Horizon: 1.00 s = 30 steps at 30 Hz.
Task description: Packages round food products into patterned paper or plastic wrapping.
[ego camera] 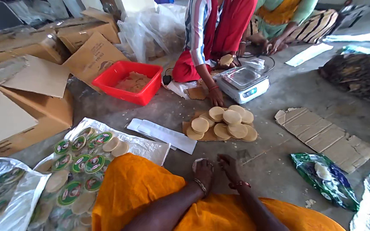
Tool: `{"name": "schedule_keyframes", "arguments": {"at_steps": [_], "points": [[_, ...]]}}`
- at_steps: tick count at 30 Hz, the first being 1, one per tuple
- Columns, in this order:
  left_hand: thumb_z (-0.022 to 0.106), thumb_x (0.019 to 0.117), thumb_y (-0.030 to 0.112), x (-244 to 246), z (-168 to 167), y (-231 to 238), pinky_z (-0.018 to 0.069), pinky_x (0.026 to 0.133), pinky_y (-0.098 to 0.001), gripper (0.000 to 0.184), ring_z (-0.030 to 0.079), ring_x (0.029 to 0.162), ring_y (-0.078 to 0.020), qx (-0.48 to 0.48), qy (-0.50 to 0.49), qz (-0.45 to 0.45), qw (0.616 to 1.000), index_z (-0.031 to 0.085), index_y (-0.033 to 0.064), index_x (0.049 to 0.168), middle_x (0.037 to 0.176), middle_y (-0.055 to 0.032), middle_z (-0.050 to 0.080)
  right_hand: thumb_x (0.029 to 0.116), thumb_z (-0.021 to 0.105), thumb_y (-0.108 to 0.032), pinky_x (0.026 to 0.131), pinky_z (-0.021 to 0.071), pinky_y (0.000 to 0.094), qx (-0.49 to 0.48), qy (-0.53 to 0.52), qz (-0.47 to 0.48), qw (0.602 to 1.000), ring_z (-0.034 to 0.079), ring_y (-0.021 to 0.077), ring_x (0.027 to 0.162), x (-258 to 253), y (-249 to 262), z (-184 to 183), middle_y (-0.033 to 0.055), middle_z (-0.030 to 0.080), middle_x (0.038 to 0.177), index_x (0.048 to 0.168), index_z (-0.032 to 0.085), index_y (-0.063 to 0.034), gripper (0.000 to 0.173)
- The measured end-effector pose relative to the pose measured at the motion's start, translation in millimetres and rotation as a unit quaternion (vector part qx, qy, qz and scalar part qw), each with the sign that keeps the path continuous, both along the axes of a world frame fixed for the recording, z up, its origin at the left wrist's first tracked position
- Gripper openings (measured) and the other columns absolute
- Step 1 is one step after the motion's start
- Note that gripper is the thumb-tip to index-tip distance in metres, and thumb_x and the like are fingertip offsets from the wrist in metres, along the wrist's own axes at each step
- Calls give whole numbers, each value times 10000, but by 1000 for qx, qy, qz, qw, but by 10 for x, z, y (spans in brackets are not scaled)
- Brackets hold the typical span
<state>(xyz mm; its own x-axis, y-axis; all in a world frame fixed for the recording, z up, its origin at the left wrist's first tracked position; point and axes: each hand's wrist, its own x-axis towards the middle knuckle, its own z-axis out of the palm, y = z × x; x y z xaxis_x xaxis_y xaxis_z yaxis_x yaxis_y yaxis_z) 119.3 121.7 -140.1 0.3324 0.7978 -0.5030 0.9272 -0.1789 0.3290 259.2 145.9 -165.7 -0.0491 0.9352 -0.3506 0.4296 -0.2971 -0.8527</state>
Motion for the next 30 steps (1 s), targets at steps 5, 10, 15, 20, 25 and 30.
{"name": "schedule_keyframes", "arguments": {"at_steps": [5,10,15,20,25,30], "points": [[546,1013,94,-326,262,193,401,1153,-501,323,526,1354,-356,-29,-128,172,976,671,-2,1295,1386,-222,603,1009,653,-217,968,523,510,-23,-109,61,992,692,288,1052,-260,204,-5,140,734,1123,1191,738,-79,245],[609,1029,274,-599,188,362,472,1059,-523,388,611,1231,-365,-121,-133,406,896,645,-38,1258,1285,-252,641,958,729,-237,967,510,569,-28,-190,88,977,685,347,1065,-341,212,37,161,735,1096,1147,753,-83,245],[642,1014,302,-472,23,343,407,1149,-493,457,540,1358,-332,-148,-93,358,917,604,24,1375,1420,-209,589,998,642,-256,1064,454,541,-99,-242,121,958,617,354,1230,-433,257,208,188,679,1264,1251,694,-50,329],[787,910,201,-507,-13,325,561,932,-490,456,686,1051,-335,-109,-271,397,870,623,-40,1261,1166,-237,681,965,685,-190,940,520,492,-100,-67,54,991,661,311,1043,-104,182,239,200,680,1141,1200,669,10,309],[692,970,137,-474,723,150,566,657,-295,216,645,692,-118,-143,-375,250,881,676,-15,1122,833,-60,682,979,686,-174,677,525,264,-104,167,-6,980,602,79,734,379,-354,975,67,687,950,1230,660,3,308],[646,929,36,-4,1328,-276,571,659,-207,118,661,715,-24,-177,-497,34,849,696,70,1030,853,65,717,969,680,-109,683,572,253,-57,257,-62,963,650,70,731,888,-1393,1634,39,706,885,1092,694,31,187]]}}
